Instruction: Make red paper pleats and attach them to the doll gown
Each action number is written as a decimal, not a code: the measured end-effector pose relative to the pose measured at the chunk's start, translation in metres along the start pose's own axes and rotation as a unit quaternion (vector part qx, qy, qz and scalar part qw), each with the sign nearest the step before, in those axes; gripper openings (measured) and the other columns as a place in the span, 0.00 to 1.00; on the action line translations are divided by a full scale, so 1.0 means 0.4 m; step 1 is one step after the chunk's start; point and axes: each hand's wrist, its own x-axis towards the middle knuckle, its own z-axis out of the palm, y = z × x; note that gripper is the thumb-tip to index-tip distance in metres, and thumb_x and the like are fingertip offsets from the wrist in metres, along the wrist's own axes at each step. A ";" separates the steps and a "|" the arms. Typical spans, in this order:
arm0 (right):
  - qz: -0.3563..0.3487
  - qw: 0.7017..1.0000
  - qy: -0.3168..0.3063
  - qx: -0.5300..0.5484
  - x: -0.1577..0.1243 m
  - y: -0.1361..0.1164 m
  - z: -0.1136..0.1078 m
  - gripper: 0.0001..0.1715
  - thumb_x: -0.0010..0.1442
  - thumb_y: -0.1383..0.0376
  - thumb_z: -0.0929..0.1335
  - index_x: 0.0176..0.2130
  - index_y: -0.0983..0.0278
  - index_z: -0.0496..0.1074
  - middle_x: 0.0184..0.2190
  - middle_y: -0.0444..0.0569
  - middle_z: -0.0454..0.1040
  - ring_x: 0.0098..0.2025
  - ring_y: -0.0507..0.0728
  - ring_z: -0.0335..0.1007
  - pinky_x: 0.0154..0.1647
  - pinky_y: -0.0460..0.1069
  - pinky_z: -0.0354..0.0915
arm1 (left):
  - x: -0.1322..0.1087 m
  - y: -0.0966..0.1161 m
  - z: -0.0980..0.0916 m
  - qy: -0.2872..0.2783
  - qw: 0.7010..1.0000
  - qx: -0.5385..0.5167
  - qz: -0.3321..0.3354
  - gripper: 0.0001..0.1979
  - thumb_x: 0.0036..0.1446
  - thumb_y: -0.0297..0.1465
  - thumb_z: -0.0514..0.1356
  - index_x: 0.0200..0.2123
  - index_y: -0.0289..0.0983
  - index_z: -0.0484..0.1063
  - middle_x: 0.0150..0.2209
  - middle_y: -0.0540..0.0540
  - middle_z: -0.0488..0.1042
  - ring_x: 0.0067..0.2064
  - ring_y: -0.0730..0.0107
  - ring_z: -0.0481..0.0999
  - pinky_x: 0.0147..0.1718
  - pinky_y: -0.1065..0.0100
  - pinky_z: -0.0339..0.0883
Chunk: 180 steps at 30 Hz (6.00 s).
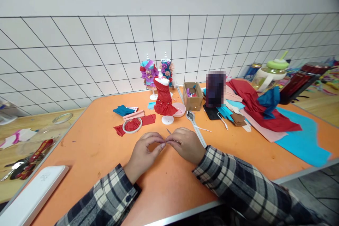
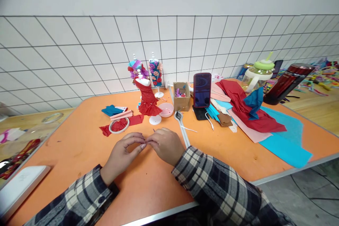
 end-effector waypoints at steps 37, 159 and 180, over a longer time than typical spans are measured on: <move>0.147 0.939 -0.172 -0.258 -0.126 0.206 -0.180 0.14 0.66 0.63 0.62 0.41 0.58 0.77 0.37 0.48 0.77 0.43 0.56 0.71 0.39 0.49 0.61 | 0.052 0.058 0.251 -0.237 0.850 0.398 0.250 0.18 0.63 0.44 0.52 0.46 0.37 0.68 0.63 0.42 0.63 0.54 0.53 0.63 0.46 0.53 0.60; 0.133 0.959 -0.086 -0.237 -0.180 0.179 -0.217 0.18 0.67 0.62 0.58 0.48 0.59 0.74 0.41 0.51 0.77 0.43 0.57 0.73 0.41 0.50 0.66 | 0.013 -0.013 -0.067 -0.135 0.838 0.449 0.277 0.13 0.66 0.36 0.49 0.36 0.39 0.72 0.36 0.46 0.77 0.38 0.62 0.69 0.39 0.60 0.58; 0.011 0.937 -0.262 -0.230 0.162 -0.116 0.198 0.23 0.66 0.63 0.59 0.56 0.69 0.67 0.51 0.62 0.73 0.51 0.65 0.68 0.57 0.65 0.55 | 0.048 -0.158 -0.302 -0.066 0.851 0.513 0.088 0.13 0.61 0.30 0.53 0.39 0.43 0.78 0.38 0.45 0.80 0.43 0.57 0.74 0.44 0.57 0.62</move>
